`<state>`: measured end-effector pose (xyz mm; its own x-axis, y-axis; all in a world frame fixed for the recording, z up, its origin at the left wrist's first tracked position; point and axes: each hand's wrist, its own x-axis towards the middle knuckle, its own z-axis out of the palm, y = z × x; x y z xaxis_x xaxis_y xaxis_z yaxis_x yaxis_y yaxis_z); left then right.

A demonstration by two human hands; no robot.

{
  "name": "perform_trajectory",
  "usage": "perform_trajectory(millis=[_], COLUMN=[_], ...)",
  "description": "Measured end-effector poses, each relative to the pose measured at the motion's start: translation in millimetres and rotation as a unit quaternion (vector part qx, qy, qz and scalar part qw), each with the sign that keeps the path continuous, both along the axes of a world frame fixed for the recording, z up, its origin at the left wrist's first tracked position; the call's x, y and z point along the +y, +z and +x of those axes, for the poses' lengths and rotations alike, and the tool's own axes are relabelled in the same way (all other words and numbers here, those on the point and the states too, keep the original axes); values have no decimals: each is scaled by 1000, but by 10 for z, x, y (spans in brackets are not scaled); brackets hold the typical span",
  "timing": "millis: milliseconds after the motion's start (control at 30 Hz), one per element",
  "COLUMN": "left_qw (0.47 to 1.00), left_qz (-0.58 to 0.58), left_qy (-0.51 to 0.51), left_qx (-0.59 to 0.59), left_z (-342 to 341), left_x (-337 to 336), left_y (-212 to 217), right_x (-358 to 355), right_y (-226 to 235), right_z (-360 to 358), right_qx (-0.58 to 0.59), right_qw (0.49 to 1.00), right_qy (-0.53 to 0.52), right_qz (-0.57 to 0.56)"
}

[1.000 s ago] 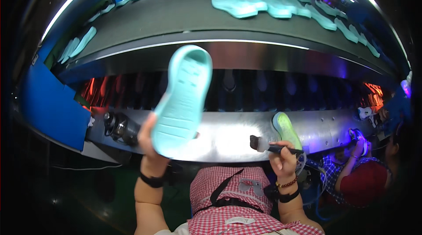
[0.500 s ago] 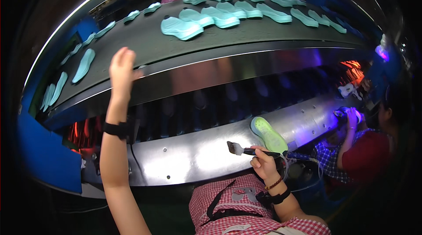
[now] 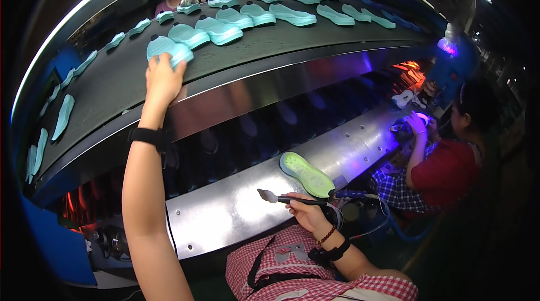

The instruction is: Applying a liquid substance to the edges and surface of shoe soles using a small brush.

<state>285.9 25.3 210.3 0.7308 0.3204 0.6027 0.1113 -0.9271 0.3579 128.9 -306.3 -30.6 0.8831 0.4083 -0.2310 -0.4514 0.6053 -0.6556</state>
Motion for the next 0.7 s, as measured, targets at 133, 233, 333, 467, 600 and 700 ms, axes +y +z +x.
perform_trajectory(millis=[133,233,333,467,600,700], left_qw=[985,859,703,597,451,310], left_qz=[29,-320,-540,-735,-802,-882], left_qy=[-87,-174,-175,-306,-391,-354], left_qx=[-146,-360,-428,-100,-17,3], left_z=[-326,-820,-1417,-1974,-2340,-2396], left_x=[109,-72,-233,-80,-551,-515], left_y=[-39,-201,-367,-871,-1326,-2124], right_x=[-111,-217,-187,-173,-153,-1], right_y=[13,-27,10,91,425,418], right_z=[-29,12,56,166,163,82], right_qx=[-26,-32,-27,-74,-143,-136], right_qw=[999,999,999,996,988,990], right_qy=[-28,-29,-20,-5,-40,-5], right_qz=[17,11,0,45,33,44])
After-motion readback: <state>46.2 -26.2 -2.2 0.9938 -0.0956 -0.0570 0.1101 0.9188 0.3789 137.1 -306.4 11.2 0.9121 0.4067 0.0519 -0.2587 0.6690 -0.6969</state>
